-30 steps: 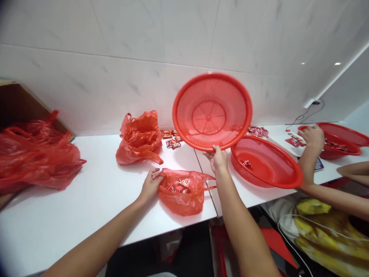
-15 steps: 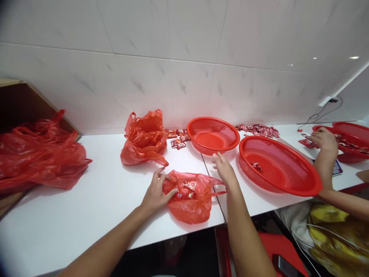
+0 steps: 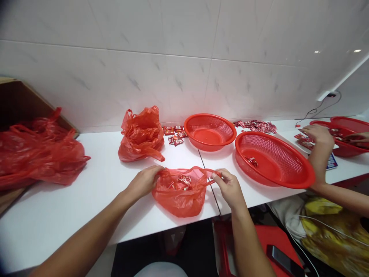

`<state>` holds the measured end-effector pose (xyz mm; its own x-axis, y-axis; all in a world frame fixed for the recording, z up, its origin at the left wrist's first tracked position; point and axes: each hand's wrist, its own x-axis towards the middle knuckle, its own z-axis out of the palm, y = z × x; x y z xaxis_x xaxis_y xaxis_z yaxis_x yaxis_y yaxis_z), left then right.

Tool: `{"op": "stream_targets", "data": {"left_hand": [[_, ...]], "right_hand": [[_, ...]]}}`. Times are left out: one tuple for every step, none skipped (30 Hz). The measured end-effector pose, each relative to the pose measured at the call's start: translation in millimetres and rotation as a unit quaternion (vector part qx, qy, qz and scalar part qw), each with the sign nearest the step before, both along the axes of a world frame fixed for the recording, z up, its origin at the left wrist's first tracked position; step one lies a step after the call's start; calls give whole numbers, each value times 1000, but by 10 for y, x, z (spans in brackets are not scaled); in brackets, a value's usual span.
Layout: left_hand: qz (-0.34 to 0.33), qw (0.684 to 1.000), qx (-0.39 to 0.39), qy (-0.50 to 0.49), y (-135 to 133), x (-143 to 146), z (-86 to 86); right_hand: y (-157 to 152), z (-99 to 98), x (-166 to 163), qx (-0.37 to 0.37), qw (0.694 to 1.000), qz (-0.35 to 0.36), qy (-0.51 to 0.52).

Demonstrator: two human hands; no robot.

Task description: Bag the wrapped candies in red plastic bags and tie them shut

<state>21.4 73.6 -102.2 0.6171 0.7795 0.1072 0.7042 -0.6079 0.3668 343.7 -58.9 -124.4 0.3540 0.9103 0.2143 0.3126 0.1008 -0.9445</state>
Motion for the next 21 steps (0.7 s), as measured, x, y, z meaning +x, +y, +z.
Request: {"op": "stream_targets", "data": {"left_hand": [[14, 1000, 23, -5, 6, -13, 5], [28, 998, 46, -12, 4, -28, 13], [39, 997, 68, -23, -4, -45, 28], [48, 994, 86, -39, -20, -63, 52], [52, 992, 99, -59, -40, -81, 88], [54, 989, 108, -84, -62, -98, 136], [55, 985, 113, -115, -84, -113, 196], [57, 981, 111, -151, -103, -126, 268], [60, 974, 104, -194, -117, -135, 350], [64, 963, 93, -245, -128, -139, 440], [66, 948, 75, -301, -137, -136, 537], [65, 930, 52, -357, -149, -124, 637], [62, 911, 28, -408, -167, -104, 736], [55, 893, 7, -447, -196, -75, 832], [44, 880, -8, -473, -237, -40, 919], [27, 876, -17, -481, -291, -1, 994], [10, 880, -16, -475, -355, 37, 1054], [-5, 889, -8, -458, -423, 71, 1097], [-19, 900, 2, -435, -491, 96, 1124], [-30, 911, 9, -411, -552, 109, 1137], [-36, 920, 11, -391, -603, 108, 1138]], "right_hand": [[16, 47, -53, 52, 997, 2, 50], [34, 100, -116, 94, 991, 4, 91], [53, 156, -185, 125, 985, 6, 122], [72, 215, -257, 148, 978, 9, 146], [91, 275, -329, 164, 972, 13, 167], [109, 338, -398, 176, 967, 13, 185], [126, 403, -461, 184, 962, 13, 203], [142, 472, -518, 191, 957, 12, 217], [157, 545, -570, 199, 953, 13, 227], [171, 622, -619, 208, 951, 21, 230], [185, 704, -668, 213, 950, 35, 224], [199, 787, -721, 212, 953, 54, 211], [212, 870, -781, 202, 957, 78, 191], [226, 948, -851, 180, 964, 107, 166], [240, 1017, -930, 149, 969, 140, 136], [254, 1075, -1017, 114, 973, 173, 103], [268, 1118, -1108, 85, 973, 202, 69], [283, 1146, -1199, 63, 971, 229, 37], [297, 1158, -1284, 51, 966, 253, 9], [311, 1157, -1358, 45, 961, 273, -13], [325, 1145, -1419, 43, 956, 288, -28]]}}
